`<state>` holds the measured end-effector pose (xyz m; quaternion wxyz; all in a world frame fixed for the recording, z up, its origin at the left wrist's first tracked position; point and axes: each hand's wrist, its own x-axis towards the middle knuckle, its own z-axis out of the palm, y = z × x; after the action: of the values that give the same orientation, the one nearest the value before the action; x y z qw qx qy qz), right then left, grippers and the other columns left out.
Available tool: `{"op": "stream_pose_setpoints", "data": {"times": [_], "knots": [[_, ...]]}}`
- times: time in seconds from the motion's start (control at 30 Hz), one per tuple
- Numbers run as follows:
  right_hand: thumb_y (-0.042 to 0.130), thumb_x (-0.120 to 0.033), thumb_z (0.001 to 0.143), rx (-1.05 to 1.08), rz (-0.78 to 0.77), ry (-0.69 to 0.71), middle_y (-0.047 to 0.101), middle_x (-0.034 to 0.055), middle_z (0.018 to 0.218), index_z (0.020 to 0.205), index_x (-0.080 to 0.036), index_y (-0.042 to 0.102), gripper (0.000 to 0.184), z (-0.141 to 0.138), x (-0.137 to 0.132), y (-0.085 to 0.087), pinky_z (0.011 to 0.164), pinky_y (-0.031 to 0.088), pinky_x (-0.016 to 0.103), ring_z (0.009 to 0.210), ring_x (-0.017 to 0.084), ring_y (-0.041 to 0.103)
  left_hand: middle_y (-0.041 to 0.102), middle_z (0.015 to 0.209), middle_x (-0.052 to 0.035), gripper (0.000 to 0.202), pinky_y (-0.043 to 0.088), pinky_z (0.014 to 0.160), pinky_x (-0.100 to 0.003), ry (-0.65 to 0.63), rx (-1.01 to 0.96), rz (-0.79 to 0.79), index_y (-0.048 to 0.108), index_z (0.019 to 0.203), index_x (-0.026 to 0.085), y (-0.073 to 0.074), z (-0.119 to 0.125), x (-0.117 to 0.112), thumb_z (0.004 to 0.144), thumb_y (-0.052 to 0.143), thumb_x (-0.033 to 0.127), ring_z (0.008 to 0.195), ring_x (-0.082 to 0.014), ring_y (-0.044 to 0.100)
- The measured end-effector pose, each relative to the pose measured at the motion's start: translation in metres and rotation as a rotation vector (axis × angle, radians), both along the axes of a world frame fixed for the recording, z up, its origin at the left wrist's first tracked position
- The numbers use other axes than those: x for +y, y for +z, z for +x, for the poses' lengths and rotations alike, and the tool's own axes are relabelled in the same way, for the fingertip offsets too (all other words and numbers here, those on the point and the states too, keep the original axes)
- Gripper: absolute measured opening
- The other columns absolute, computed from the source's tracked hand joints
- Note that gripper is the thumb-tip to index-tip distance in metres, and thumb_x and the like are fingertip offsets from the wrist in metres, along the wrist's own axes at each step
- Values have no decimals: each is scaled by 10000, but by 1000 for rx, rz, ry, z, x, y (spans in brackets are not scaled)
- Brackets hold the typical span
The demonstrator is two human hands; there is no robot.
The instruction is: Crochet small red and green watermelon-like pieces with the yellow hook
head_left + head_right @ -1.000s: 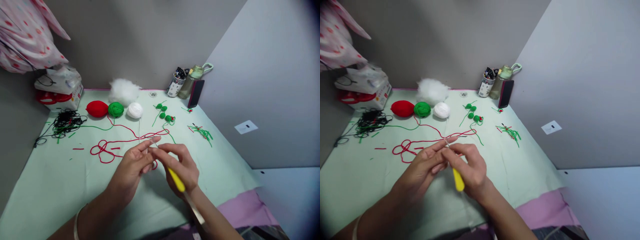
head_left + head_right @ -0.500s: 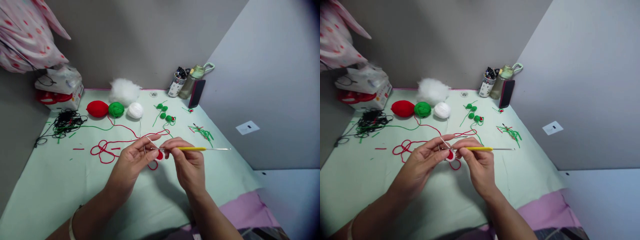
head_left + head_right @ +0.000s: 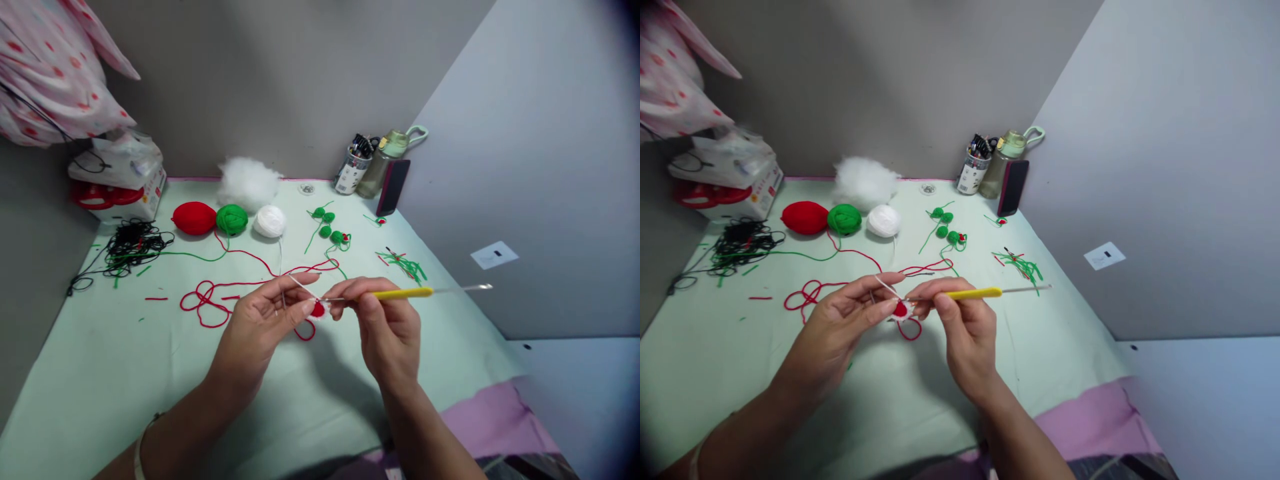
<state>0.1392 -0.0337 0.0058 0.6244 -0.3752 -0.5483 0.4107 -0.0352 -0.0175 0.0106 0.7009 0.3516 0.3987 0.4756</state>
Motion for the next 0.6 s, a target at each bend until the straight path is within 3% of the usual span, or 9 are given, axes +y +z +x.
{"op": "stream_pose_setpoints", "data": {"times": [0.17,0.33,0.47,0.6], "knots": [[533,-159,1069,-311,214,-49,777,55,967,1097,-243,744,228,2,-6,1,777,596,372,885,199,726,749,802,-9,191,570,717,-277,45,92,64,857,1026,267,1,3,-2,836,856,281,807,-185,688],[535,-159,1062,-434,345,-43,799,82,1032,1154,-249,745,246,4,-6,-3,790,615,397,964,230,755,749,801,-3,172,572,681,-256,74,118,67,861,993,270,1,6,-2,823,858,248,803,-178,686],[532,-198,1074,-405,388,-55,799,68,988,1149,-276,759,252,1,-4,-7,747,626,392,920,230,762,722,795,17,268,547,693,-233,21,16,33,851,1085,285,-1,5,-1,819,880,269,795,-149,657],[681,-108,976,-566,383,-223,782,39,1013,1203,-355,771,347,-3,-7,-15,734,628,356,874,209,749,695,789,24,458,513,729,-258,-48,-101,-45,798,1243,270,-4,7,-2,799,907,275,750,-137,625]]}}
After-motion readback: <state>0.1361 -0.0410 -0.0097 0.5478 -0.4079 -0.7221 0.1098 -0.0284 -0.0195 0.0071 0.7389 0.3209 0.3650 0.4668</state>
